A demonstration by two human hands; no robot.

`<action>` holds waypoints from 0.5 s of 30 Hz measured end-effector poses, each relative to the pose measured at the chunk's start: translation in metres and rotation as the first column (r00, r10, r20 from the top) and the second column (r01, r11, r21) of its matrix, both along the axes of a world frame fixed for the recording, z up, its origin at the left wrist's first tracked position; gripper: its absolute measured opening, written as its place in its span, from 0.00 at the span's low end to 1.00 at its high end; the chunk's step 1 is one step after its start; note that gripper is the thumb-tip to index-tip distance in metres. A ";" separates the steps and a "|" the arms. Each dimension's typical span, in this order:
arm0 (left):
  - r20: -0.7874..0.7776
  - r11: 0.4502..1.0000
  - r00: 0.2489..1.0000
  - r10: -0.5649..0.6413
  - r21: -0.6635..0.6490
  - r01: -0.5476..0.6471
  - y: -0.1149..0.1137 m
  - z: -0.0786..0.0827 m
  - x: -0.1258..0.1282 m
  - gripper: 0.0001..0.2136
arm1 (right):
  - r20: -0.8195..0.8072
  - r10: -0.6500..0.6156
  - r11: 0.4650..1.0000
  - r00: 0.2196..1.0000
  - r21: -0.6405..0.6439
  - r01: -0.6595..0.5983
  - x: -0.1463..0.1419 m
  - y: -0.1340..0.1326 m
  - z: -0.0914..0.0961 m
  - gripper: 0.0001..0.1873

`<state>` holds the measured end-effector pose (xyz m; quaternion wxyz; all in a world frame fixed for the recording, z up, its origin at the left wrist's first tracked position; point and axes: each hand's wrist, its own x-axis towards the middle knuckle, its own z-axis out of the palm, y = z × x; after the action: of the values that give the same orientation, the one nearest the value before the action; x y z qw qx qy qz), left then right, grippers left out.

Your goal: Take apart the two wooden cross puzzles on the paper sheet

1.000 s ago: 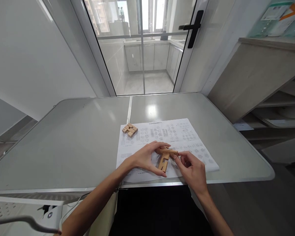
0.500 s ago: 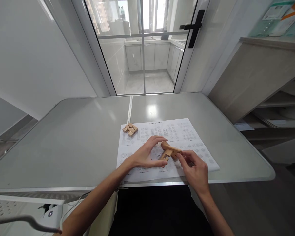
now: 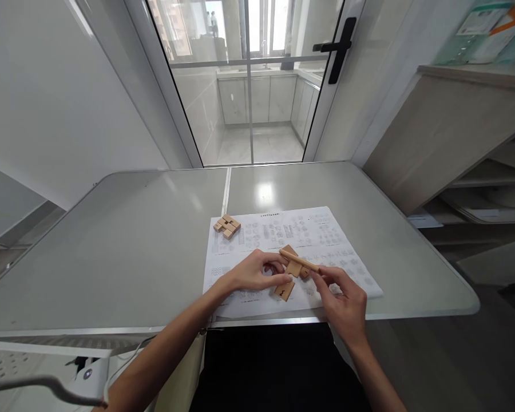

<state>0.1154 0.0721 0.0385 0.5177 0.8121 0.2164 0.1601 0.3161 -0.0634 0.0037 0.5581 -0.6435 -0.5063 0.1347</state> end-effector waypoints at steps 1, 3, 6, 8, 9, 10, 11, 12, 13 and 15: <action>0.011 0.999 1.000 -0.003 -0.034 0.003 0.000 0.000 0.000 0.16 | -0.002 0.026 1.000 1.000 0.002 -0.026 0.000 0.000 0.000 0.11; 0.031 0.995 1.000 -0.005 -0.099 0.008 0.000 0.001 0.000 0.17 | -0.011 0.074 0.997 0.997 -0.014 -0.074 0.000 0.000 0.001 0.11; 0.060 0.986 0.998 0.003 -0.167 0.007 -0.001 0.003 0.000 0.18 | -0.025 0.133 0.989 0.991 -0.068 -0.134 0.000 0.001 0.002 0.12; 0.071 0.981 0.997 0.000 -0.193 0.014 -0.001 0.006 0.000 0.20 | -0.027 0.169 0.981 0.985 -0.090 -0.170 0.000 0.002 0.002 0.12; 0.073 0.980 0.997 -0.007 -0.197 0.021 -0.001 0.007 0.000 0.21 | -0.028 0.185 0.978 0.982 -0.095 -0.187 0.000 0.002 0.003 0.13; 0.071 0.980 0.997 -0.014 -0.196 0.028 -0.001 0.007 0.000 0.21 | -0.028 0.198 0.975 0.980 -0.098 -0.200 0.000 0.002 0.003 0.13; 0.069 0.981 0.997 -0.019 -0.192 0.032 -0.001 0.008 0.000 0.21 | -0.029 0.206 0.973 0.978 -0.099 -0.207 0.000 0.002 0.003 0.14; 0.066 0.982 0.998 -0.022 -0.188 0.034 -0.001 0.008 0.000 0.21 | -0.029 0.210 0.972 0.977 -0.100 -0.212 0.000 0.002 0.003 0.14; 0.062 0.982 0.998 -0.024 -0.184 0.036 -0.001 0.008 0.000 0.21 | -0.026 0.212 0.972 0.977 -0.102 -0.213 0.000 0.002 0.003 0.15; 0.051 0.982 0.998 -0.035 -0.186 0.044 -0.001 0.007 -0.001 0.21 | -0.011 0.216 0.971 0.976 -0.105 -0.216 0.000 0.002 0.003 0.16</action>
<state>0.1149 0.0711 0.0459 0.5998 0.7599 0.2019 0.1482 0.3160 -0.0614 0.0068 0.5053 -0.6131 -0.5657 0.2208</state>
